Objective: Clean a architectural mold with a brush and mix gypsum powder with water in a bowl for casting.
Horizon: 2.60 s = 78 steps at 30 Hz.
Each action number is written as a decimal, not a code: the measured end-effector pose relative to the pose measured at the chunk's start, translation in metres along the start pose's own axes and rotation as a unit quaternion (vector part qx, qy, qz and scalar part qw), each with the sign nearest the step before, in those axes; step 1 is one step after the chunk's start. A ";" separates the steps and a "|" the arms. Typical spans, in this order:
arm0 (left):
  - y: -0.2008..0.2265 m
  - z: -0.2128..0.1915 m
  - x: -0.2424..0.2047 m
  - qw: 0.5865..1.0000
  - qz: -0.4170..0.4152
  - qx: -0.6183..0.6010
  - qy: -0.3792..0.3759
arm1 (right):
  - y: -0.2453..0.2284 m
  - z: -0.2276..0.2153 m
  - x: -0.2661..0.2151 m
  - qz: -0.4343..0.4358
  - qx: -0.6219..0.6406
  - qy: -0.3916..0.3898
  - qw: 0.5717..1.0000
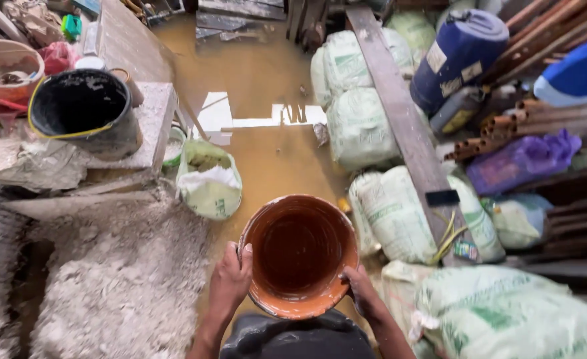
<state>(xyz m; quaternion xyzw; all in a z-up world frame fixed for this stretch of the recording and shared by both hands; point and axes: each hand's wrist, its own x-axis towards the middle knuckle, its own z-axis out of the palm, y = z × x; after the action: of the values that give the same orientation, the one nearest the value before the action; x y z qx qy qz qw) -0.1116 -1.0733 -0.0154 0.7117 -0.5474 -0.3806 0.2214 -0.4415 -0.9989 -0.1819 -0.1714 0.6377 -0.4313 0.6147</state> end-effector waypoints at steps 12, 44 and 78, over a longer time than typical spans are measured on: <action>0.100 0.060 0.189 0.998 -0.016 -0.057 -0.019 | -0.188 -0.007 0.171 -0.040 -0.090 0.009 0.995; 0.274 -0.037 0.846 0.998 0.021 0.003 -0.067 | -0.555 0.249 0.672 0.013 -0.021 0.014 1.000; 0.463 -0.042 1.461 0.990 -0.107 -0.091 0.009 | -1.001 0.479 1.238 0.049 -0.158 -0.121 0.979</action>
<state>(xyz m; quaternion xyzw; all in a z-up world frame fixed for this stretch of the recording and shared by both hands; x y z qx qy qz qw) -0.1990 -2.6024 -0.0875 0.7466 -0.4290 -0.4438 0.2482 -0.5360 -2.6584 -0.1472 -0.2858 0.6262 -0.2706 0.6730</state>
